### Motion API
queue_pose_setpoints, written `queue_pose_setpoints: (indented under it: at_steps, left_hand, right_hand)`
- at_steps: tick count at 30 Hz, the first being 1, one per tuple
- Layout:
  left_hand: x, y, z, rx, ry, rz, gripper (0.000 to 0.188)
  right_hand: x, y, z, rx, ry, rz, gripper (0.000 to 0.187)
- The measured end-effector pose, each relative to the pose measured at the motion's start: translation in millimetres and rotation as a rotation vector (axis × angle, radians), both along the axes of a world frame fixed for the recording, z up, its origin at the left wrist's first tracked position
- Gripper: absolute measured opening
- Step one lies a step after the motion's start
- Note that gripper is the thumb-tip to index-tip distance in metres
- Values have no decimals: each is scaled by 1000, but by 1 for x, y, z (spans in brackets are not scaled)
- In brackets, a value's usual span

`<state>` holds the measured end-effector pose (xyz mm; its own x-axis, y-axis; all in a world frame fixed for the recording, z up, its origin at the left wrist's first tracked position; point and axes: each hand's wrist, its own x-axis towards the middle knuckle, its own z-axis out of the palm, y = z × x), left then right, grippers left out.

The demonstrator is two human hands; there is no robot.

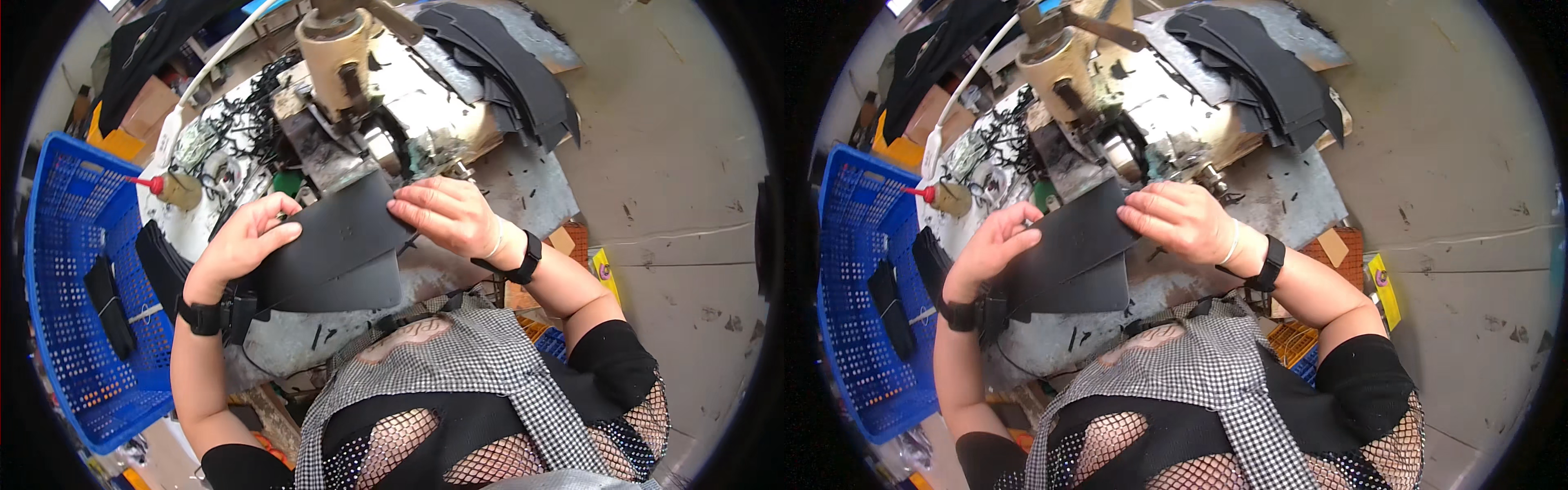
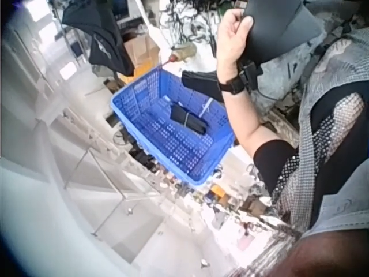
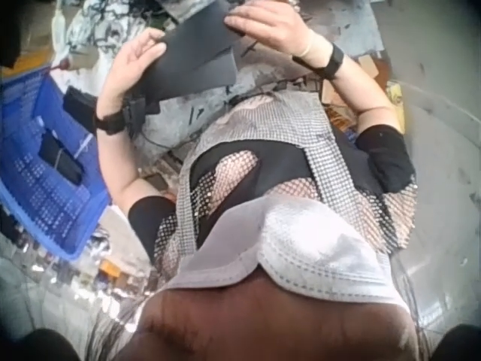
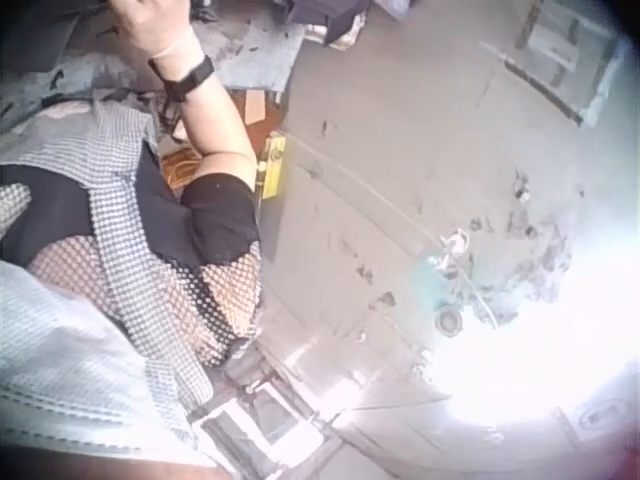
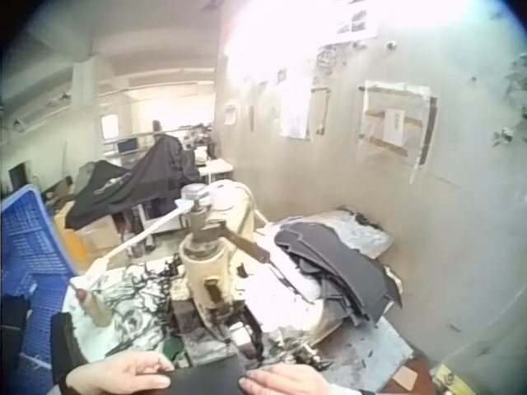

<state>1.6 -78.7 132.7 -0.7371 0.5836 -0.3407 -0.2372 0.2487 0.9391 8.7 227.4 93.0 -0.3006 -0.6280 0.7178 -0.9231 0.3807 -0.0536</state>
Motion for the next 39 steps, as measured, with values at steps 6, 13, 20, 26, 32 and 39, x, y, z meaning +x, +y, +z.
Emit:
queue_pose_setpoints:
  at_steps: [6,13,20,26,32,39]
  left_hand:
    - [-8,-15,-1,-124,33,24,17]
    - [-25,-7,-3,-163,71,36,18]
    - [-21,-7,-10,-130,86,-66,19]
    - [-20,-14,-3,-93,9,-80,16]
    - [-28,-15,4,-123,-5,7,10]
    - [-43,9,5,-105,127,-21,16]
  right_hand:
    - [3,-17,-14,-95,-263,-71,42]
    - [-19,-9,-3,-130,-101,-254,36]
    - [-49,86,54,-172,-131,-476,45]
    - [-69,188,55,-804,-1055,-448,28]
    - [-53,156,34,-135,-46,-1151,52]
    - [-4,24,7,181,-162,-288,54]
